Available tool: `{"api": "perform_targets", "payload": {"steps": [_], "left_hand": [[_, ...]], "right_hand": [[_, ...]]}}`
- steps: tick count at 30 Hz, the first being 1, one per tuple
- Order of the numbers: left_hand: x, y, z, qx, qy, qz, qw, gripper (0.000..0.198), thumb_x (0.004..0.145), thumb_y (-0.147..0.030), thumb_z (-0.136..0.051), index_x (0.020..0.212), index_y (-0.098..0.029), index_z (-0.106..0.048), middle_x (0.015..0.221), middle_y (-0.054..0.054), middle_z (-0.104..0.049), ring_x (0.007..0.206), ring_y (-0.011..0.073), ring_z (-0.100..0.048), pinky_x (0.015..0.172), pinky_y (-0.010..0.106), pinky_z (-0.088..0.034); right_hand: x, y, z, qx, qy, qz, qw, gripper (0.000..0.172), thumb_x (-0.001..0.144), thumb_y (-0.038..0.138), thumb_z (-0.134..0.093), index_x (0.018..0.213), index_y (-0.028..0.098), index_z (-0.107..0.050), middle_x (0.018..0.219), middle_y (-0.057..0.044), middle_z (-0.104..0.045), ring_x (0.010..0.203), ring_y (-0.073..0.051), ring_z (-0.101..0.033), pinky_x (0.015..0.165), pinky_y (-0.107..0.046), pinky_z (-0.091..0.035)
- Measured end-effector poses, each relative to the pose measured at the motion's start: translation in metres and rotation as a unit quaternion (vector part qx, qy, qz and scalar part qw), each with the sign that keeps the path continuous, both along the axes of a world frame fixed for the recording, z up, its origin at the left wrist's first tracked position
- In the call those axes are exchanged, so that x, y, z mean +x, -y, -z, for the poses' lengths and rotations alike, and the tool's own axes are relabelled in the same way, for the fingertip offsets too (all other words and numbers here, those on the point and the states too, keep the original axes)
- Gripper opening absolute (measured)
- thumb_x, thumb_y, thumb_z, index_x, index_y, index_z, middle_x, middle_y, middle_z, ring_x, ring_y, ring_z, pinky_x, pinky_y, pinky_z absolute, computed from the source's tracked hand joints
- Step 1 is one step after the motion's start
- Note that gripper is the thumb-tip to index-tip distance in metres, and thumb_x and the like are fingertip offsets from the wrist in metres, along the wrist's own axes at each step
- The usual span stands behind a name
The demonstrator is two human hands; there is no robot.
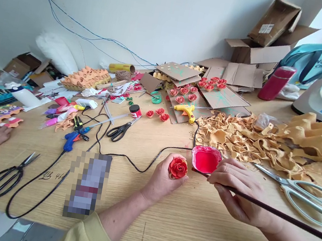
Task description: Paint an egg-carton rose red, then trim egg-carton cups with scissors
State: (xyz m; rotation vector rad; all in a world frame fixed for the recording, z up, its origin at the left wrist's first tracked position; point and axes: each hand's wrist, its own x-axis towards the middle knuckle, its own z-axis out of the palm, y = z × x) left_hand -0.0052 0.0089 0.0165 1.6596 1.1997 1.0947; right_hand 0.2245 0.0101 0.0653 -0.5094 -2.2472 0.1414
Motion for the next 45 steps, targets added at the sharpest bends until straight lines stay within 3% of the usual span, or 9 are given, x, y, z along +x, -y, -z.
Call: {"api": "perform_targets", "payload": {"steps": [6,11,19,31,37,45], "left_hand": [[-0.001,-0.004,0.006,-0.02,0.015,-0.003,1.0,0.045,0.072,-0.018,-0.08,0.111,-0.019,-0.057,0.113,0.007,-0.068,0.104,0.0206,-0.064,0.096,0.033,-0.049],[-0.001,-0.005,0.012,-0.048,0.029,0.008,0.998,0.05,0.07,-0.012,-0.077,0.115,-0.019,-0.054,0.117,0.008,-0.066,0.108,0.0213,-0.064,0.1,0.035,-0.048],[-0.003,-0.007,0.008,-0.059,0.043,0.0,0.997,0.05,0.069,-0.024,-0.082,0.112,-0.018,-0.055,0.115,0.009,-0.065,0.108,0.0232,-0.062,0.099,0.036,-0.047],[-0.003,-0.006,0.006,-0.047,0.023,-0.011,0.999,0.05,0.068,-0.023,-0.084,0.107,-0.02,-0.052,0.109,0.008,-0.066,0.1,0.0215,-0.064,0.093,0.034,-0.048],[-0.003,-0.003,0.004,-0.033,0.004,0.006,0.999,0.051,0.067,-0.024,-0.087,0.107,-0.019,-0.055,0.105,0.005,-0.067,0.096,0.0196,-0.063,0.088,0.03,-0.048],[-0.002,0.002,-0.002,-0.027,0.014,0.038,0.999,0.05,0.068,-0.028,-0.086,0.107,-0.019,-0.056,0.103,0.004,-0.067,0.092,0.0181,-0.063,0.085,0.028,-0.049]], "right_hand": [[0.003,-0.004,0.002,-0.013,0.028,0.096,0.995,0.01,0.097,0.014,-0.051,0.099,0.02,-0.059,0.079,-0.002,-0.067,0.069,-0.017,-0.06,0.076,-0.034,-0.045],[0.003,-0.009,0.004,-0.004,0.013,0.132,0.991,0.01,0.096,0.015,-0.051,0.094,0.02,-0.06,0.076,-0.003,-0.066,0.069,-0.018,-0.061,0.069,-0.032,-0.045],[0.005,-0.01,0.011,-0.015,0.003,0.201,0.98,0.013,0.095,0.016,-0.056,0.085,0.019,-0.063,0.081,-0.003,-0.074,0.067,-0.016,-0.067,0.062,-0.027,-0.048],[0.003,-0.012,0.011,-0.036,-0.024,0.203,0.978,0.02,0.096,0.019,-0.056,0.076,0.021,-0.059,0.078,-0.003,-0.073,0.063,-0.015,-0.065,0.057,-0.026,-0.047],[0.01,-0.009,0.014,-0.04,-0.087,0.219,0.971,0.01,0.096,0.018,-0.056,0.089,0.022,-0.061,0.078,-0.002,-0.07,0.064,-0.016,-0.065,0.059,-0.027,-0.048],[0.006,0.0,0.009,-0.11,-0.089,0.066,0.988,0.015,0.098,0.017,-0.049,0.105,0.023,-0.061,0.088,-0.004,-0.067,0.08,-0.021,-0.065,0.078,-0.037,-0.05]]}}
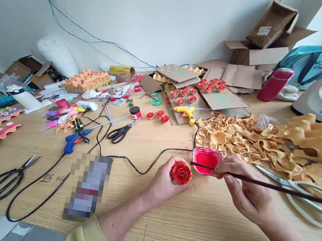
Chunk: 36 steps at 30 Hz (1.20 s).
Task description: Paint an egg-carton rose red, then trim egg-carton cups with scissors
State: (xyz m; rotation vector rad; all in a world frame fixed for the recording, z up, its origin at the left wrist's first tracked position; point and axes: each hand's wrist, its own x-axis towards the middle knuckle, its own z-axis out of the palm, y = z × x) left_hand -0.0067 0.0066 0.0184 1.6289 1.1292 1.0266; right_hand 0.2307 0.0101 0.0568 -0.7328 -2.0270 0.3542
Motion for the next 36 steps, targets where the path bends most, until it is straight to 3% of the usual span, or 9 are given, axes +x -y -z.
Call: {"api": "perform_targets", "payload": {"steps": [6,16,36], "left_hand": [[0.0,0.002,-0.004,-0.005,-0.002,0.023,1.0,0.055,0.067,-0.034,-0.087,0.11,-0.018,-0.057,0.106,0.006,-0.069,0.096,0.0204,-0.064,0.087,0.029,-0.049],[-0.001,-0.001,-0.002,-0.003,-0.001,0.034,0.999,0.054,0.069,-0.04,-0.086,0.11,-0.017,-0.058,0.105,0.006,-0.07,0.096,0.0203,-0.064,0.087,0.028,-0.049],[0.0,0.0,-0.002,0.008,-0.023,0.034,0.999,0.046,0.071,-0.029,-0.083,0.109,-0.018,-0.059,0.105,0.005,-0.069,0.095,0.0194,-0.063,0.087,0.028,-0.049]], "right_hand": [[0.002,0.001,0.004,-0.001,0.031,-0.037,0.999,0.018,0.096,0.014,-0.049,0.109,0.022,-0.059,0.093,-0.006,-0.067,0.089,-0.021,-0.063,0.088,-0.041,-0.046],[0.001,-0.002,0.0,0.033,0.046,-0.061,0.997,0.02,0.094,0.01,-0.049,0.109,0.019,-0.058,0.093,-0.007,-0.065,0.088,-0.021,-0.062,0.086,-0.04,-0.046],[-0.004,-0.002,-0.007,0.057,0.064,-0.053,0.995,0.022,0.093,0.01,-0.049,0.11,0.022,-0.058,0.09,-0.006,-0.069,0.08,-0.02,-0.064,0.078,-0.038,-0.048]]}}
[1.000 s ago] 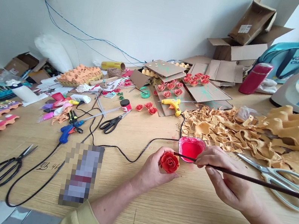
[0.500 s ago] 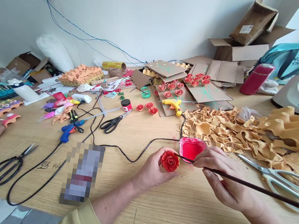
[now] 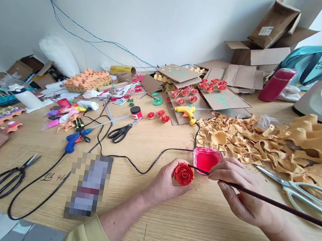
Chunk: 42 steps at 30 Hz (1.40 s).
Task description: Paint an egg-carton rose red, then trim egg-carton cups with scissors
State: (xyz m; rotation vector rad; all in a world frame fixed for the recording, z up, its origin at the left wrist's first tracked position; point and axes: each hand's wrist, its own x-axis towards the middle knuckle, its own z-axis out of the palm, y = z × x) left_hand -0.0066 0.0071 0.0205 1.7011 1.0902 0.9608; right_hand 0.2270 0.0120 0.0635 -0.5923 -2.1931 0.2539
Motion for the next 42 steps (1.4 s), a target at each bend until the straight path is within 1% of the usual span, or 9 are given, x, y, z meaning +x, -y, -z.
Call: {"api": "perform_targets", "payload": {"steps": [6,10,15,19,22,28,33,37,42], "left_hand": [[0.0,0.0,-0.001,0.021,-0.004,-0.016,1.0,0.041,0.072,-0.026,-0.081,0.106,-0.018,-0.058,0.103,0.005,-0.069,0.095,0.02,-0.064,0.087,0.029,-0.049],[0.0,0.0,0.0,0.005,-0.001,-0.007,1.0,0.045,0.072,-0.029,-0.082,0.109,-0.018,-0.058,0.104,0.006,-0.07,0.096,0.0202,-0.064,0.088,0.029,-0.05],[0.0,-0.001,0.0,0.011,0.004,-0.002,1.0,0.043,0.073,-0.028,-0.081,0.109,-0.019,-0.06,0.107,0.006,-0.07,0.099,0.021,-0.065,0.09,0.03,-0.049],[0.001,-0.001,-0.003,0.015,0.002,-0.016,1.0,0.041,0.071,-0.026,-0.081,0.105,-0.019,-0.06,0.104,0.005,-0.07,0.096,0.0204,-0.065,0.088,0.029,-0.05],[0.001,-0.001,-0.004,0.013,0.004,-0.024,1.0,0.041,0.07,-0.025,-0.082,0.104,-0.018,-0.06,0.104,0.006,-0.07,0.096,0.0205,-0.065,0.089,0.03,-0.049],[0.001,-0.002,-0.002,0.012,0.001,-0.024,1.0,0.042,0.072,-0.026,-0.082,0.106,-0.019,-0.059,0.106,0.007,-0.07,0.098,0.0216,-0.065,0.09,0.031,-0.049],[0.0,-0.002,0.0,0.015,-0.009,-0.022,1.0,0.043,0.072,-0.028,-0.082,0.107,-0.019,-0.059,0.106,0.007,-0.07,0.099,0.0222,-0.065,0.091,0.032,-0.05],[0.001,-0.002,0.0,0.006,-0.009,-0.024,1.0,0.044,0.071,-0.023,-0.082,0.107,-0.019,-0.059,0.106,0.007,-0.071,0.098,0.0222,-0.066,0.09,0.032,-0.05],[0.001,-0.002,-0.001,0.011,-0.019,-0.024,0.999,0.042,0.072,-0.025,-0.082,0.107,-0.018,-0.059,0.106,0.007,-0.07,0.098,0.0227,-0.066,0.091,0.033,-0.05]], "right_hand": [[0.003,0.001,0.0,-0.011,0.001,0.009,1.0,0.021,0.094,0.012,-0.048,0.108,0.023,-0.058,0.089,-0.006,-0.069,0.081,-0.021,-0.065,0.081,-0.04,-0.048],[0.001,0.001,0.0,0.009,-0.004,0.008,1.0,0.022,0.094,0.012,-0.049,0.11,0.022,-0.058,0.091,-0.007,-0.07,0.082,-0.021,-0.066,0.081,-0.039,-0.049],[-0.002,0.001,-0.001,0.002,0.005,0.01,1.0,0.019,0.095,0.014,-0.048,0.107,0.022,-0.06,0.086,-0.005,-0.07,0.076,-0.019,-0.064,0.075,-0.036,-0.048],[0.0,0.001,-0.001,0.011,0.017,0.028,0.999,0.014,0.094,0.013,-0.049,0.1,0.022,-0.058,0.084,-0.005,-0.069,0.078,-0.02,-0.064,0.077,-0.036,-0.048],[0.002,0.001,-0.002,0.023,0.013,0.042,0.999,0.014,0.094,0.012,-0.049,0.1,0.022,-0.057,0.085,-0.004,-0.068,0.08,-0.019,-0.064,0.081,-0.036,-0.048],[0.0,-0.003,-0.006,0.01,0.021,0.099,0.995,0.014,0.097,0.017,-0.047,0.1,0.023,-0.06,0.08,-0.003,-0.066,0.072,-0.019,-0.063,0.07,-0.033,-0.048],[0.0,-0.008,0.005,0.016,0.047,0.153,0.987,0.015,0.099,0.021,-0.049,0.094,0.023,-0.062,0.084,-0.004,-0.072,0.077,-0.021,-0.066,0.072,-0.034,-0.049],[0.002,-0.01,0.016,0.014,0.064,0.169,0.983,0.014,0.099,0.022,-0.051,0.091,0.021,-0.063,0.087,-0.006,-0.074,0.078,-0.021,-0.069,0.072,-0.034,-0.05],[0.001,-0.01,0.013,0.029,0.04,0.174,0.983,0.014,0.097,0.019,-0.055,0.084,0.021,-0.061,0.082,-0.003,-0.073,0.072,-0.018,-0.067,0.067,-0.03,-0.049]]}}
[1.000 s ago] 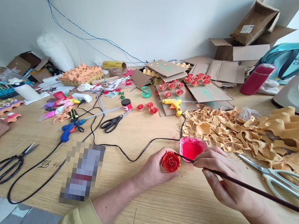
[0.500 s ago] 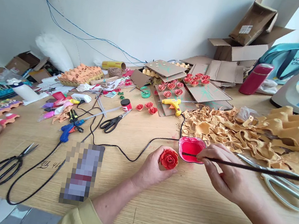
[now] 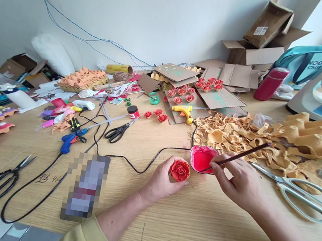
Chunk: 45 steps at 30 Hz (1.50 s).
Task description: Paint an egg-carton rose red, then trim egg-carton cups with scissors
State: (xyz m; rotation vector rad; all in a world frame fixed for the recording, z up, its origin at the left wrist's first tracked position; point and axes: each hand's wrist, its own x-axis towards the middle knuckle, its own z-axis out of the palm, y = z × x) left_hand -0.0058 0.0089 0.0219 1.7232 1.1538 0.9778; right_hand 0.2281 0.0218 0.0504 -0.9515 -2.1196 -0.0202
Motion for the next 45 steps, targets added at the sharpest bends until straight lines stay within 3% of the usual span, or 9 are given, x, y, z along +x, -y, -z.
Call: {"api": "perform_targets", "payload": {"steps": [4,9,12,20,28,38,45], "left_hand": [[-0.001,0.0,0.001,0.004,0.0,0.005,1.0,0.043,0.073,-0.025,-0.081,0.109,-0.018,-0.059,0.108,0.007,-0.07,0.099,0.0225,-0.066,0.091,0.033,-0.05],[-0.001,0.0,0.004,-0.001,0.009,0.015,1.0,0.041,0.073,-0.02,-0.08,0.109,-0.019,-0.06,0.109,0.006,-0.07,0.1,0.021,-0.065,0.091,0.031,-0.049],[-0.001,0.001,0.004,-0.007,0.001,0.006,1.0,0.044,0.072,-0.02,-0.081,0.11,-0.018,-0.06,0.109,0.006,-0.07,0.101,0.0208,-0.065,0.093,0.03,-0.049],[0.0,0.001,-0.001,-0.017,0.023,0.007,1.0,0.044,0.071,-0.024,-0.081,0.109,-0.017,-0.06,0.108,0.007,-0.07,0.101,0.0224,-0.065,0.091,0.031,-0.048],[0.0,-0.001,0.002,-0.017,0.043,0.0,0.999,0.044,0.071,-0.025,-0.083,0.108,-0.017,-0.061,0.108,0.008,-0.07,0.101,0.0231,-0.065,0.091,0.032,-0.048],[0.001,0.002,-0.002,-0.02,0.027,0.016,0.999,0.043,0.071,-0.02,-0.081,0.108,-0.017,-0.061,0.106,0.006,-0.071,0.099,0.0216,-0.065,0.091,0.03,-0.047],[0.001,0.001,0.0,-0.023,0.052,0.008,0.998,0.044,0.07,-0.024,-0.083,0.107,-0.018,-0.061,0.106,0.007,-0.07,0.099,0.022,-0.064,0.091,0.031,-0.048]], "right_hand": [[0.002,0.004,-0.007,0.007,-0.074,-0.002,0.997,0.01,0.095,0.015,-0.056,0.091,0.022,-0.061,0.078,-0.002,-0.069,0.069,-0.018,-0.064,0.065,-0.03,-0.047],[0.003,0.011,-0.011,-0.038,-0.093,-0.109,0.989,0.016,0.096,0.014,-0.05,0.103,0.023,-0.06,0.084,-0.004,-0.067,0.075,-0.02,-0.063,0.076,-0.037,-0.049],[0.001,0.012,-0.009,-0.042,-0.079,-0.14,0.986,0.018,0.095,0.013,-0.049,0.107,0.023,-0.059,0.089,-0.005,-0.068,0.08,-0.02,-0.064,0.081,-0.039,-0.049],[0.0,0.008,-0.008,-0.016,-0.047,-0.161,0.986,0.015,0.092,0.009,-0.05,0.101,0.018,-0.059,0.087,-0.006,-0.066,0.081,-0.02,-0.062,0.081,-0.038,-0.046],[0.005,0.008,-0.013,-0.01,-0.047,-0.187,0.981,0.027,0.091,0.005,-0.05,0.112,0.017,-0.058,0.089,-0.006,-0.063,0.083,-0.019,-0.058,0.081,-0.037,-0.045],[-0.001,0.009,-0.009,-0.005,-0.039,-0.158,0.987,0.016,0.093,0.008,-0.051,0.103,0.019,-0.058,0.089,-0.006,-0.067,0.082,-0.019,-0.061,0.08,-0.036,-0.045],[0.003,0.01,-0.01,-0.016,-0.053,-0.151,0.987,0.022,0.092,0.008,-0.051,0.109,0.019,-0.06,0.089,-0.005,-0.066,0.08,-0.018,-0.063,0.081,-0.036,-0.046]]}}
